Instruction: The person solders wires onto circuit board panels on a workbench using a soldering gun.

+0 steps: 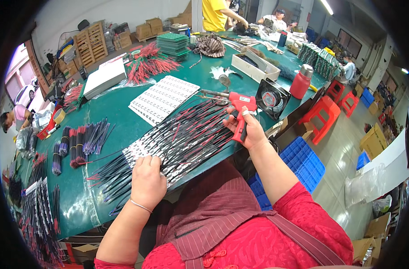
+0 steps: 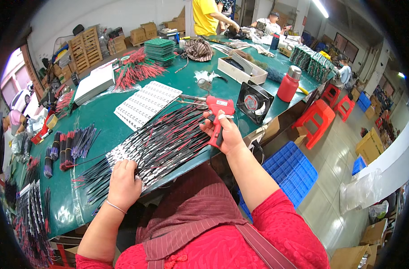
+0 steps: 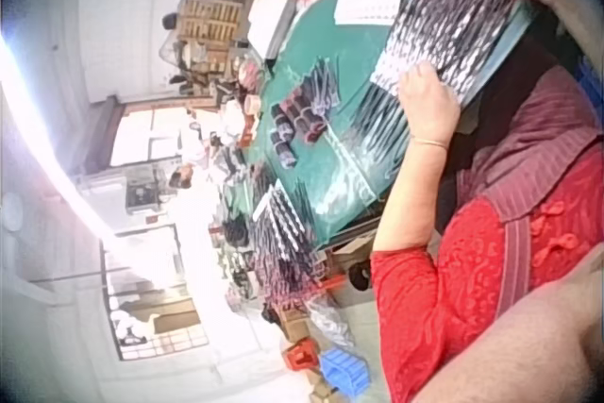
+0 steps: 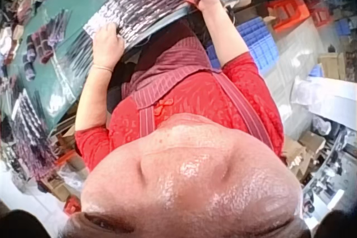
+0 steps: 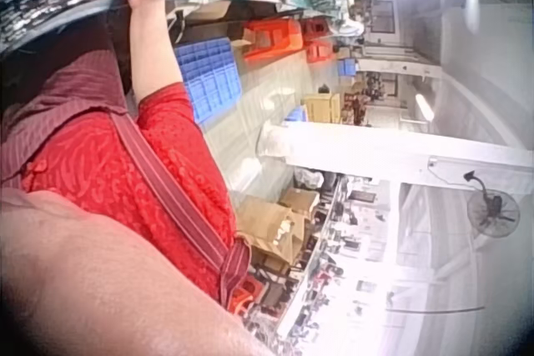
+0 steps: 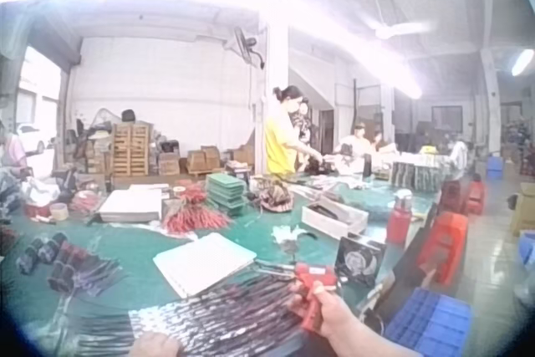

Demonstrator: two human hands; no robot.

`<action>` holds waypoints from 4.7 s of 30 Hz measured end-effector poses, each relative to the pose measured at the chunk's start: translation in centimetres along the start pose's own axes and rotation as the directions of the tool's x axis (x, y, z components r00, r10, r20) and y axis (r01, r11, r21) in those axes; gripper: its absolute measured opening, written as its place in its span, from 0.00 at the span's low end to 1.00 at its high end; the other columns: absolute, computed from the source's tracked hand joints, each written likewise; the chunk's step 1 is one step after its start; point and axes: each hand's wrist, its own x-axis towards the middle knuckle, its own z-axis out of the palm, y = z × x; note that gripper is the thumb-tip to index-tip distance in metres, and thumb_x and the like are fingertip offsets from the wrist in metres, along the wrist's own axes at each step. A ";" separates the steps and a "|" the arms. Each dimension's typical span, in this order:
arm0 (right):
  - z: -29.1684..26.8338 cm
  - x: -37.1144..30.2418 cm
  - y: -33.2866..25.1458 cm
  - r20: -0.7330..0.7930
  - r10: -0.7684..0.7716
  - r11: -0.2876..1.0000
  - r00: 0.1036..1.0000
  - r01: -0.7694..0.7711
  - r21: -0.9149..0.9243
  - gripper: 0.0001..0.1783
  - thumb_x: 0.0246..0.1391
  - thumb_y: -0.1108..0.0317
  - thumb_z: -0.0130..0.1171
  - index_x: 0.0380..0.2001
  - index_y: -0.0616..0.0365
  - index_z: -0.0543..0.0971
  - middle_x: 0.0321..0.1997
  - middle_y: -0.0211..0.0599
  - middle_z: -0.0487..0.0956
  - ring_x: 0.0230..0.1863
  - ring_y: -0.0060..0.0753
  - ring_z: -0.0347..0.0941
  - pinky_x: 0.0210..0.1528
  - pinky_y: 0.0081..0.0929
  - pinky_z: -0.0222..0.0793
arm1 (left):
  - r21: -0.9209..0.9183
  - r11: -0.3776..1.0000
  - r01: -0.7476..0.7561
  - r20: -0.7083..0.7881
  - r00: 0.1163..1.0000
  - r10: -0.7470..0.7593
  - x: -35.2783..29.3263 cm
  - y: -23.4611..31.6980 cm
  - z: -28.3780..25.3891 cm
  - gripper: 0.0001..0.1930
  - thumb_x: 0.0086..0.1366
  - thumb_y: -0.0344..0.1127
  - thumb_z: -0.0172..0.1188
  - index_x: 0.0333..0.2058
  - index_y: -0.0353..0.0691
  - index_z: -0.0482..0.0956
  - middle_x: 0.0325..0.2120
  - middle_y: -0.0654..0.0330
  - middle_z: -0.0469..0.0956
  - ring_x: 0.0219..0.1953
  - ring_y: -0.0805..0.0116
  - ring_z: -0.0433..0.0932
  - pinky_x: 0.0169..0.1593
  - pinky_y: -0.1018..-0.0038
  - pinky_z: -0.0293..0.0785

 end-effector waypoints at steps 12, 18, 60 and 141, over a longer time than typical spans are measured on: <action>-0.5 -0.2 1.1 -0.047 0.037 0.999 0.998 -0.036 0.015 0.21 0.69 0.57 0.47 0.58 0.57 0.69 0.48 0.38 0.77 0.39 0.28 0.76 0.53 0.46 0.78 | -0.431 0.892 0.132 -0.073 0.981 -0.181 -2.0 -2.3 -0.1 0.10 0.55 0.23 0.58 0.37 0.33 0.72 0.30 0.48 0.76 0.34 0.47 0.77 0.42 0.63 0.72; -0.1 1.3 -0.1 -0.019 0.003 0.999 1.000 -0.004 -0.042 0.23 0.70 0.56 0.45 0.58 0.62 0.68 0.50 0.44 0.77 0.43 0.32 0.78 0.55 0.50 0.77 | -0.601 0.780 0.176 -0.094 0.953 -0.288 -1.8 -3.1 -0.2 0.09 0.59 0.19 0.54 0.39 0.33 0.69 0.33 0.61 0.73 0.37 0.73 0.75 0.43 0.74 0.73; -0.5 1.3 0.5 -0.071 -0.002 0.995 0.997 -0.004 -0.095 0.23 0.67 0.52 0.50 0.58 0.55 0.71 0.44 0.34 0.80 0.41 0.31 0.78 0.50 0.50 0.77 | -0.802 0.514 0.303 -0.181 0.698 -0.693 -10.2 -8.5 -5.8 0.26 0.58 0.19 0.61 0.57 0.32 0.68 0.42 0.58 0.75 0.44 0.69 0.76 0.52 0.74 0.70; 7.1 -1.5 5.8 -0.020 0.135 0.989 0.991 -0.135 -0.053 0.30 0.69 0.51 0.47 0.63 0.63 0.63 0.54 0.50 0.75 0.51 0.38 0.76 0.60 0.45 0.72 | 0.458 0.870 0.180 0.182 0.939 -0.290 7.5 -14.4 -2.1 0.20 0.58 0.27 0.57 0.49 0.26 0.71 0.47 0.38 0.73 0.47 0.41 0.76 0.54 0.57 0.73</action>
